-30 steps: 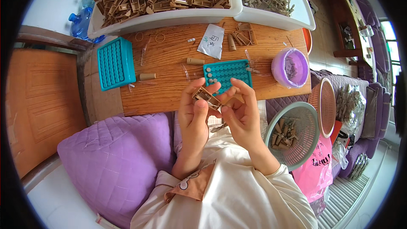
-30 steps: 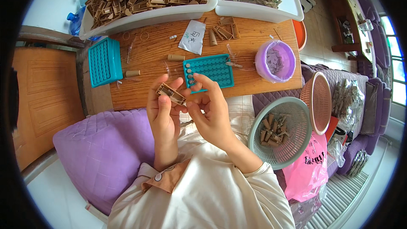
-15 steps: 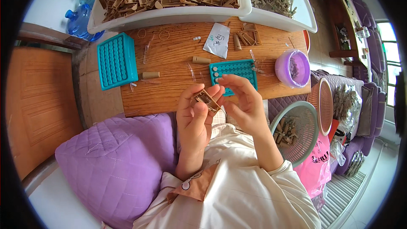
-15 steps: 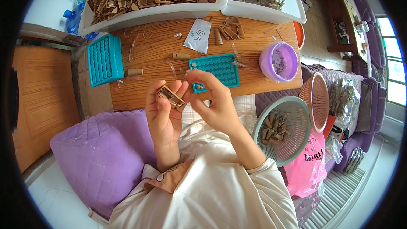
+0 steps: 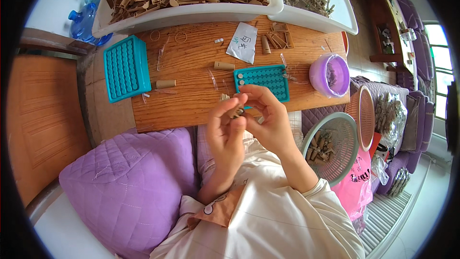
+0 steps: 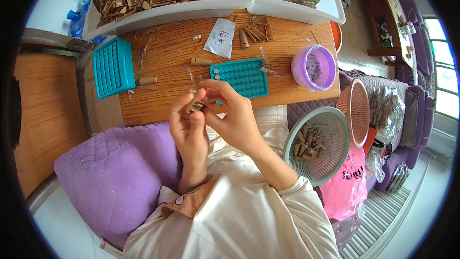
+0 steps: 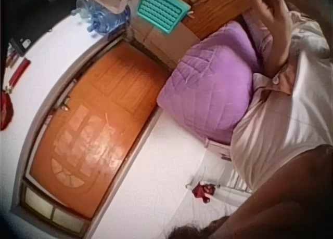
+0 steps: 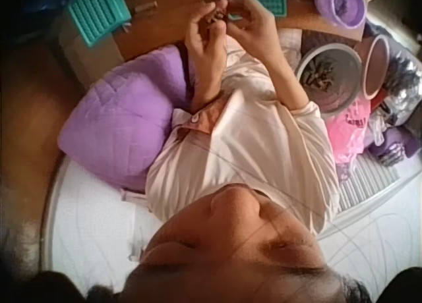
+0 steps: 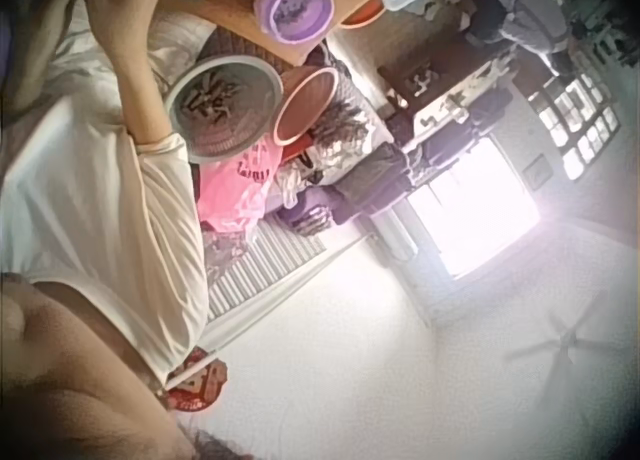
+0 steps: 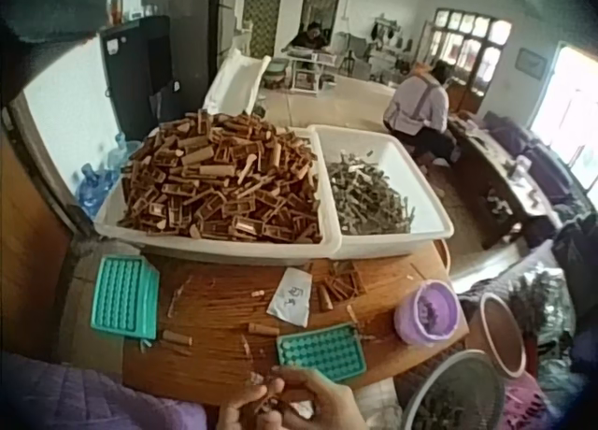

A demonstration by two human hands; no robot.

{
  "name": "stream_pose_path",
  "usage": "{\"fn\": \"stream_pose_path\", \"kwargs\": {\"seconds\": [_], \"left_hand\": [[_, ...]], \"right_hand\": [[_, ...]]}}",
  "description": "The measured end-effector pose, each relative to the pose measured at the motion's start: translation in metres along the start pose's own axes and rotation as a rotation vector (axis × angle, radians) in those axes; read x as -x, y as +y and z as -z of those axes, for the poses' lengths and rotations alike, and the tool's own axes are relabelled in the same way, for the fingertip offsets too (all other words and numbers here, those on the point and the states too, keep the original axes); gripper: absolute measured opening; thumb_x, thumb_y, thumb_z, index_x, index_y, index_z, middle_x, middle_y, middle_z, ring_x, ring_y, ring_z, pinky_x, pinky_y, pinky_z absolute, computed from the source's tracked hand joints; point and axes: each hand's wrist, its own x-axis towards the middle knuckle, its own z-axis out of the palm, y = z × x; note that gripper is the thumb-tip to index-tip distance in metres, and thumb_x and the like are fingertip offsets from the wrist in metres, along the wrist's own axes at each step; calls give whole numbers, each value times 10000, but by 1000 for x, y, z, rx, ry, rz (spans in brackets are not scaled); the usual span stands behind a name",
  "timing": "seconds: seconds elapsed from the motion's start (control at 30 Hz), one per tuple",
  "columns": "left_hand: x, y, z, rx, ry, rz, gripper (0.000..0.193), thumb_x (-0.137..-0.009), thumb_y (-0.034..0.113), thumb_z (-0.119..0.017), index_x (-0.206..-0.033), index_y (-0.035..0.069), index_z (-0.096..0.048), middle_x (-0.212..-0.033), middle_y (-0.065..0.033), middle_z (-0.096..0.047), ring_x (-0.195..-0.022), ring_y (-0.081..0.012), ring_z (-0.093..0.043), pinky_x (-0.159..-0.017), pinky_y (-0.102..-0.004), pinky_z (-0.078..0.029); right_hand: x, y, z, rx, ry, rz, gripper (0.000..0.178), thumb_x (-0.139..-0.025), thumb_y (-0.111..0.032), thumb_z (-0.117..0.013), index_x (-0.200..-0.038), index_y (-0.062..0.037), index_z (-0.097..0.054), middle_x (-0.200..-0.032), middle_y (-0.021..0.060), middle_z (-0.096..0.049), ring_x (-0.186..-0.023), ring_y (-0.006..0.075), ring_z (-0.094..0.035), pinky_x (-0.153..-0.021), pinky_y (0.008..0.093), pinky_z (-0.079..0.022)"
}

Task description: Manually assembling small plastic and metal components at a workbench.

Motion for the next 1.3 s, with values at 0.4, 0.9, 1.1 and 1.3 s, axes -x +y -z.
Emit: {"fn": "stream_pose_path", "kwargs": {"seconds": [0.4, 0.9, 1.1, 1.3], "left_hand": [[-14, -9, 24, 324, 52, 234, 284, -861, 109, -465, -1133, 62, -401, -1143, -132, -478, -1065, -250, -473, -846, -386, -450], [-22, -7, 36, 197, 99, 290, 365, -823, 125, -545, -1151, 12, -431, -1066, -142, -524, -980, -224, -534, -832, -340, -456], [-20, -6, 37, 178, 55, 395, 423, -790, 140, -596, -1157, 1, -437, -992, -125, -564, -868, -204, -586, -734, -289, -503], [-21, -7, 40, 193, -45, 356, 346, -805, 95, -567, -1117, -16, -466, -956, -100, -561, -819, -140, -572, -731, -263, -493]], "right_hand": [[-36, 37, 49, -54, -134, -83, 244, -711, -34, -601, -949, 3, -560, -877, 85, -596, -802, 141, -576, -713, 266, -457], [-33, 73, 34, 901, -11, 308, 74, -732, -32, -589, -804, -36, -572, -817, 88, -559, -714, 227, -552, -591, 303, -449], [-22, 33, 18, 446, 88, 304, 126, -703, 17, -578, -809, -46, -553, -766, 84, -544, -642, 237, -551, -542, 295, -453], [-13, 23, -6, 466, 69, 458, 119, -692, 21, -594, -788, -36, -556, -765, 78, -534, -646, 226, -536, -540, 301, -444]]}}
